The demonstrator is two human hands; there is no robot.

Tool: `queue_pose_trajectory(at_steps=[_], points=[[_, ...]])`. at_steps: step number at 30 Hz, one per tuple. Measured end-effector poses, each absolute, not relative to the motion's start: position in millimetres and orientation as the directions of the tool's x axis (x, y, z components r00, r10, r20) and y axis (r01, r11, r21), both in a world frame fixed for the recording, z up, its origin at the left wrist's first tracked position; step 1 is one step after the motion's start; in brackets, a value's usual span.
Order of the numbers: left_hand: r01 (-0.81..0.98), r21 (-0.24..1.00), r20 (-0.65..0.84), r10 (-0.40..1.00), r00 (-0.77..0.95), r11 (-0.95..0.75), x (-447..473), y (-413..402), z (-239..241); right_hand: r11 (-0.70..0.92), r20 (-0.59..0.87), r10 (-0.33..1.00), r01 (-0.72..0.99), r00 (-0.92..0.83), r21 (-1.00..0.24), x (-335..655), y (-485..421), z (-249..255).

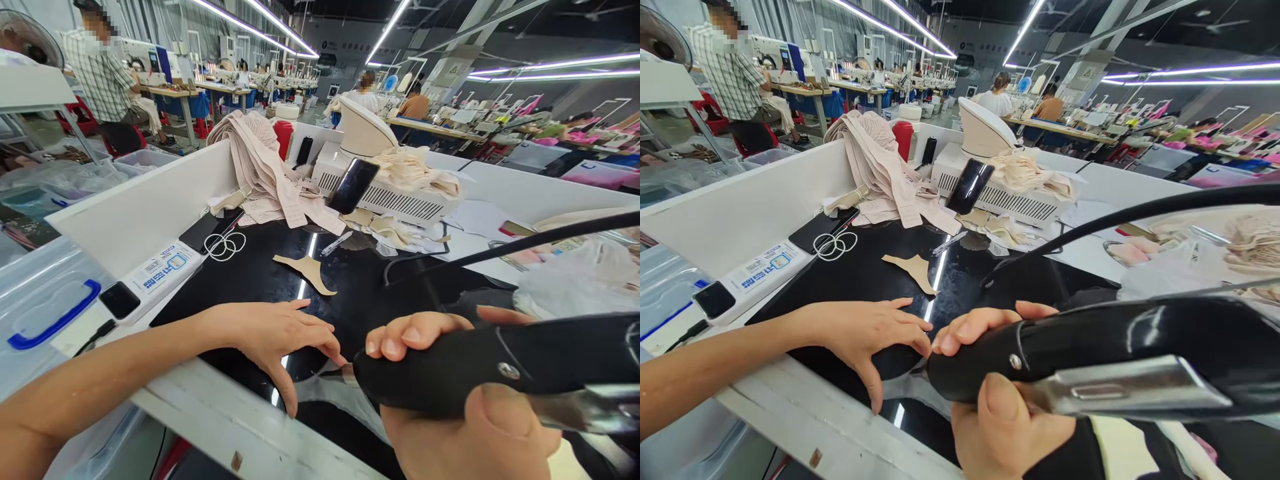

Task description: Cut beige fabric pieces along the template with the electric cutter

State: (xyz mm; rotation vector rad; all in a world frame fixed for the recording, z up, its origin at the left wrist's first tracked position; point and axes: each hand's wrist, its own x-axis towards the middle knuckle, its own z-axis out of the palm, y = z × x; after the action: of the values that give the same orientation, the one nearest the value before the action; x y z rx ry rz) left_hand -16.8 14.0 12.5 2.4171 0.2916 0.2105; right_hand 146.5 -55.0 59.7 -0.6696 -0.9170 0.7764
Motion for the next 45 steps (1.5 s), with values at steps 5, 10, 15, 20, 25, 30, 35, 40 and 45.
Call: queue_pose_trajectory(at_steps=[5,10,15,20,25,30,35,40,45], points=[[0.138,0.646,0.106,0.267,0.958,-0.75,-16,14,10,0.565,0.458,0.808,-0.265,0.371,-0.782,143,-57,57],[0.146,0.669,0.102,0.284,0.953,-0.728,-15,15,9,0.535,0.432,0.829,-0.278,0.355,-0.798,142,-59,61],[0.146,0.674,0.111,0.295,0.949,-0.724,-14,15,11,0.532,0.443,0.84,-0.32,0.312,-0.784,136,-61,59],[0.128,0.668,0.111,0.268,0.957,-0.733,-13,16,12,0.53,0.454,0.844,-0.31,0.287,-0.79,133,-60,55],[0.126,0.658,0.12,0.268,0.956,-0.742,-15,17,10,0.513,0.442,0.854,-0.295,0.275,-0.806,137,-58,61],[0.073,0.61,0.235,0.268,0.934,-0.789,-20,15,9,0.523,0.409,0.821,-0.239,0.398,-0.818,153,-53,76],[0.129,0.594,0.222,0.316,0.922,-0.794,-25,15,9,0.505,0.386,0.813,-0.195,0.436,-0.841,172,-51,82],[0.202,0.482,0.22,0.341,0.914,-0.853,-31,18,12,0.553,0.445,0.774,-0.141,0.451,-0.821,179,-51,77],[0.328,0.325,0.331,0.432,0.839,-0.887,-36,22,13,0.587,0.478,0.752,-0.131,0.454,-0.799,180,-50,72]])
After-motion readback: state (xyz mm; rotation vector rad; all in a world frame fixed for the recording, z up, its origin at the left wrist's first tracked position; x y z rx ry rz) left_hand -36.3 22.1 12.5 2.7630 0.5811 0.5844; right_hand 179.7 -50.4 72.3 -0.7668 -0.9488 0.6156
